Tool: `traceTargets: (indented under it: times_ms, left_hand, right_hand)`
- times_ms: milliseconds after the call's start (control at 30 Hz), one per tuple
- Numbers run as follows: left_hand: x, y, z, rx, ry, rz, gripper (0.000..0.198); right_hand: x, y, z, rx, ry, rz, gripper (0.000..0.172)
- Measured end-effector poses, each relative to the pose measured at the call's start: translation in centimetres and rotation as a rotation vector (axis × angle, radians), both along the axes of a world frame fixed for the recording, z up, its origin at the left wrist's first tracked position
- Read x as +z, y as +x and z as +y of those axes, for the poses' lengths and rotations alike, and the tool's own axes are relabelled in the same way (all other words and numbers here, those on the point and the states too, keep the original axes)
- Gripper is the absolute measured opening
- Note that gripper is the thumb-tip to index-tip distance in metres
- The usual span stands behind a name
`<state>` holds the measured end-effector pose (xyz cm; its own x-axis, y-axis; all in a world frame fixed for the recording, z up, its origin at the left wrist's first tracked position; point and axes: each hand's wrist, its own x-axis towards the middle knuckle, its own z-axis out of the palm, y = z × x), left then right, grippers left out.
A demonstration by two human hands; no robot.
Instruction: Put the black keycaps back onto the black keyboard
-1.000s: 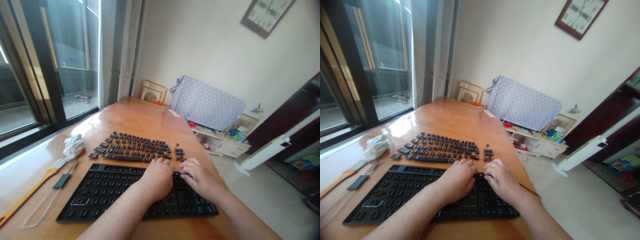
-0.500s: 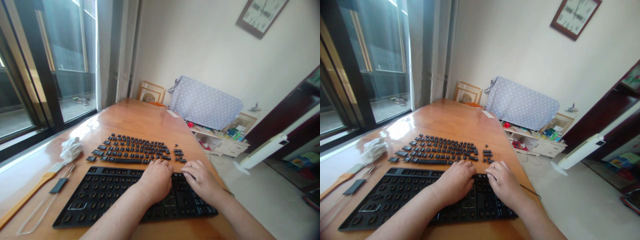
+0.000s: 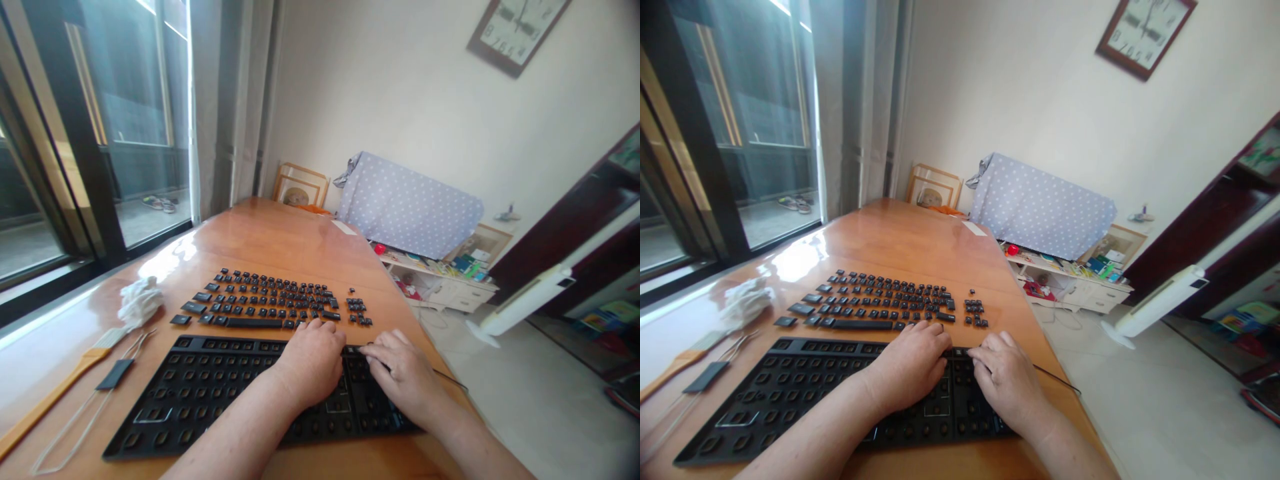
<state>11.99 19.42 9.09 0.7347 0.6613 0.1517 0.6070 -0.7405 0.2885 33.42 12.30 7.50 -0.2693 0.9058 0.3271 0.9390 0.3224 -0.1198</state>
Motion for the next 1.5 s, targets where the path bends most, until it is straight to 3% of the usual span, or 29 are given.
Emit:
traceTargets:
  times_ms: [300,433,667,833,1067,1267,1500]
  left_hand:
    - [0.1,0.0,-0.1,0.001,0.004,0.001,0.02]
    - [0.2,0.0,-0.1,0.004,-0.01,0.01,0.02]
    - [0.6,-0.1,-0.2,0.013,-0.041,0.021,0.022]
    - [0.5,-0.1,-0.2,0.016,-0.075,0.009,0.023]
    - [0.6,-0.1,-0.2,0.024,-0.12,0.015,0.023]
    - [0.5,0.0,-0.3,0.027,-0.107,0.016,0.023]
    - [0.4,0.0,-0.3,0.022,-0.097,0.016,0.023]
  right_hand:
    - [0.3,0.3,0.1,0.014,0.005,0.011,0.025]
    - [0.5,1.5,1.5,-0.03,0.014,0.074,0.023]
    - [0.3,5.5,9.0,-0.203,0.043,0.117,0.024]
    - [-0.4,7.0,14.6,-0.264,-0.038,0.051,0.016]
    - [-1.5,7.0,18.9,-0.255,-0.164,-0.051,0.029]
    - [-1.7,6.9,20.2,-0.235,-0.203,-0.095,0.03]
    - [-1.1,6.5,19.0,-0.169,-0.14,-0.027,0.029]
